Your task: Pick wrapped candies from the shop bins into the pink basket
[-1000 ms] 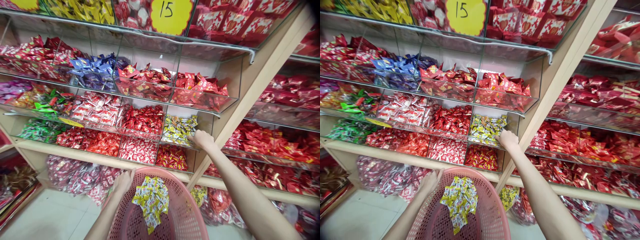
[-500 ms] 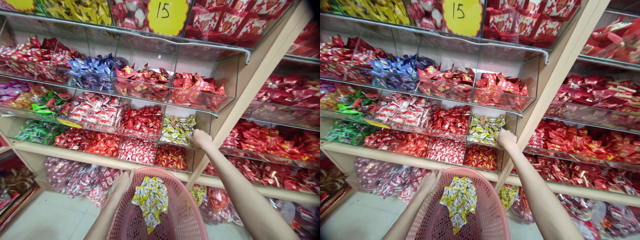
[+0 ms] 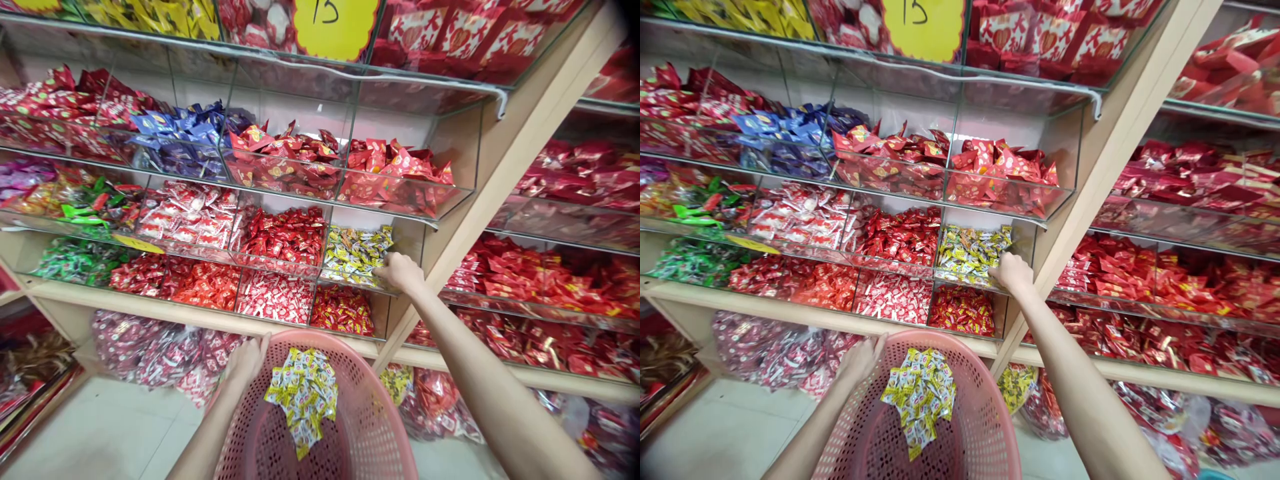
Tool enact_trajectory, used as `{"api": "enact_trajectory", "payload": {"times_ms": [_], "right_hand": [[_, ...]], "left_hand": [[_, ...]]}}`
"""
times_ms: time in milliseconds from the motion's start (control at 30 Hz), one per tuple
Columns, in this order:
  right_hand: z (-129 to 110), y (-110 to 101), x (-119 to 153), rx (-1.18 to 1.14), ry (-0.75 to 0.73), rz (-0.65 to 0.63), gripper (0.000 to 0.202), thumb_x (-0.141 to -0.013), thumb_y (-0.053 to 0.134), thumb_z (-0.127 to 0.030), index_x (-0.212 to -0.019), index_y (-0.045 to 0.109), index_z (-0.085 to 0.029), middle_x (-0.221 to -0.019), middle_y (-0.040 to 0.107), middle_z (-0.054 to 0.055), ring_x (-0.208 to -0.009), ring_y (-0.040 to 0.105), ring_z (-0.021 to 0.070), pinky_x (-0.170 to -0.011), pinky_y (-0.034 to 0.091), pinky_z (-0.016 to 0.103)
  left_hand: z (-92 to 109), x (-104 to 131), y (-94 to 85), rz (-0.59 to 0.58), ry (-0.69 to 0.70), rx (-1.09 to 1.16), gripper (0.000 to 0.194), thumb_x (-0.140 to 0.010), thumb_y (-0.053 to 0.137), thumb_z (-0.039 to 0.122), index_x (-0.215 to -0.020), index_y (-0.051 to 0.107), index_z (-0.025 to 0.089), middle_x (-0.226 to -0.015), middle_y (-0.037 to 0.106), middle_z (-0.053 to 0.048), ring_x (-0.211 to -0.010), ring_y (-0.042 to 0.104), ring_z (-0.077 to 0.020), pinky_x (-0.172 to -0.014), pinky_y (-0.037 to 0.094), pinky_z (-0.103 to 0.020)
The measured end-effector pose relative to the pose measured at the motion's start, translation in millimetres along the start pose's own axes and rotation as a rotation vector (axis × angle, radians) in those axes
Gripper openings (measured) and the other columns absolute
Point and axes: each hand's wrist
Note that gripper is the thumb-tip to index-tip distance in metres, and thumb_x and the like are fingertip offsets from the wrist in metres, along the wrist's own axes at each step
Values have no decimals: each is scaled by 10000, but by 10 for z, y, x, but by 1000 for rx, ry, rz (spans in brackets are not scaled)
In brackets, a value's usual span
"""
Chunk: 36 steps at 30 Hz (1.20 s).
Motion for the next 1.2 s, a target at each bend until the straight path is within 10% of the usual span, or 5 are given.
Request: {"api": "enact_trajectory", "payload": {"times_ms": [300,433,700,833,1200], "right_hand": [[-34,-37,477,-376,-184,499,408,-846,397,-448,-1134,457,-165,-982,617,90,-772,573,178,-743,404,277],[-237,178,921,-424,-390,269,387,-854,400,-448,-1131,456,-184,-982,614,81,-741,573,164,-713,406,257],[-375,1434,1507,-162,-595,-309,214,-832,477,-322,-1010,480,-204,-914,635,48,-773,610,192,-615,364,244],[-369,1727,1596,-48,-625,-335,244,-826,490,-292,-1051,454,-205,-976,629,73,-816,616,207,-592,362,245],[-507,1712,1382,-342,-520,-208,140,-807,459,-295,-876,514,-186,-815,632,41,-723,590,167,-581,328,228]], "left_hand": [[9,5,8,18,11,-4,720,-857,83,558,-911,661,131,-874,674,-180,-864,631,-294,-760,445,-389],[8,5,19,18,8,-7,740,-853,74,570,-898,663,124,-878,675,-174,-868,630,-284,-763,447,-376],[-17,11,47,31,-2,5,747,-845,66,593,-908,660,144,-899,675,-165,-863,630,-278,-768,443,-381],[-25,0,63,36,3,9,750,-844,62,597,-889,661,149,-877,679,-163,-866,630,-275,-773,441,-381],[-1,29,17,22,-2,14,715,-859,85,566,-908,660,143,-873,677,-163,-861,633,-273,-764,443,-369]]}}
Point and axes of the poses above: each hand's wrist, its own x-axis away from the middle knuckle, its own y-axis out of the palm, z = x × y
